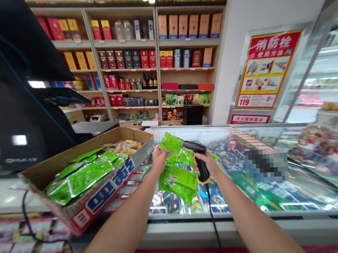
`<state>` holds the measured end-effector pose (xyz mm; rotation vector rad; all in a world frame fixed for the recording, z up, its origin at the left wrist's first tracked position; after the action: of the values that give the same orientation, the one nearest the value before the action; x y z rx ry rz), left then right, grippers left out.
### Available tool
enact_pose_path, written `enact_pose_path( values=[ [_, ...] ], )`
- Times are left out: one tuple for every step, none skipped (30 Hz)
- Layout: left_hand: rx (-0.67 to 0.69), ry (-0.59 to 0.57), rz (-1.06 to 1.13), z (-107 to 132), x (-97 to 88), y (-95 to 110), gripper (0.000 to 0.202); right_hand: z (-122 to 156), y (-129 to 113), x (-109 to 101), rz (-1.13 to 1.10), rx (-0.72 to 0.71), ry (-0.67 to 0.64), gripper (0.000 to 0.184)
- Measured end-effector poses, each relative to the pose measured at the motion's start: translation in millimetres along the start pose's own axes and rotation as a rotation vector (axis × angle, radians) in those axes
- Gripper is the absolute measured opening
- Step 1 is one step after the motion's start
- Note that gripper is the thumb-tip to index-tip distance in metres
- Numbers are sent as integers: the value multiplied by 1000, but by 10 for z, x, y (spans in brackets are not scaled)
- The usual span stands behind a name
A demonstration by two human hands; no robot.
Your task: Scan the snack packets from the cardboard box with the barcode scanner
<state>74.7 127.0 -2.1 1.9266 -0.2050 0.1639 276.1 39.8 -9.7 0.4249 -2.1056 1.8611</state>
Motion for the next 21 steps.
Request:
enact_pose_path(
  values=[
    [-1, 0, -4, 0, -3, -2, 34, -1, 5, 3, 5, -1, -5, 37],
    [-2, 3, -9, 1, -10, -2, 33, -2, 12, 6, 10, -3, -8, 37],
    [-5, 12, -14, 3, -23, 2, 32, -3, 20, 11, 14, -4, -11, 38],
    [-9, 31, -18, 7, -48, 11, 31, -4, 28, 21, 18, -5, -13, 38],
    [-14, 59, -17, 12, -83, 29, 30, -4, 33, 36, 22, -6, -12, 38],
    [-19, 95, -13, 20, -125, 57, 29, -4, 32, 59, 28, -8, -9, 37],
    [-22, 135, -5, 29, -173, 99, 28, -3, 24, 94, 36, -9, -7, 37],
    [-22, 179, 9, 40, -224, 156, 27, -3, 8, 148, 48, -11, -10, 37],
    [-20, 226, 30, 52, -278, 226, 25, -2, -19, 223, 63, -14, -20, 37],
    [-17, 275, 56, 63, -337, 309, 25, -1, -53, 322, 79, -18, -42, 36],
    [-9, 328, 90, 75, -405, 403, 24, 0, -93, 448, 94, -21, -77, 36],
    [0, 384, 130, 88, -486, 504, 24, 3, -137, 591, 104, -26, -120, 36],
    [11, 443, 177, 103, -583, 607, 25, 8, -181, 750, 110, -32, -171, 36],
    [25, 504, 225, 119, -699, 709, 25, 11, -223, 899, 113, -37, -207, 35],
    [44, 562, 272, 137, -835, 809, 25, 12, -263, 1038, 121, -50, -233, 35],
    [72, 623, 314, 162, -996, 905, 24, 13, -292, 1174, 117, -59, -258, 34],
    [109, 689, 349, 197, -1181, 992, 23, 11, -307, 1296, 109, -65, -274, 34],
    [155, 756, 372, 246, -1384, 1069, 21, 8, -306, 1407, 104, -66, -288, 34],
    [209, 813, 381, 300, -1586, 1138, 19, 8, -294, 1510, 96, -67, -303, 34],
    [266, 838, 368, 344, -1765, 1202, 18, 10, -273, 1602, 90, -67, -318, 34],
    [317, 830, 338, 373, -1909, 1259, 19, 16, -245, 1684, 87, -66, -334, 34]
  ],
)
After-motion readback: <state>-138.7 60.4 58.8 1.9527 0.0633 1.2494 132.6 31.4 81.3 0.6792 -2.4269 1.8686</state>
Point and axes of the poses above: each hand's wrist, its own z-axis away from the middle knuckle, its own x-axis out of the palm, y = z × x, the point moved 10 cm from there along -z, towards the middle knuckle, and after that the axes turned 12 degrees about -z, right-handed, at the moved point
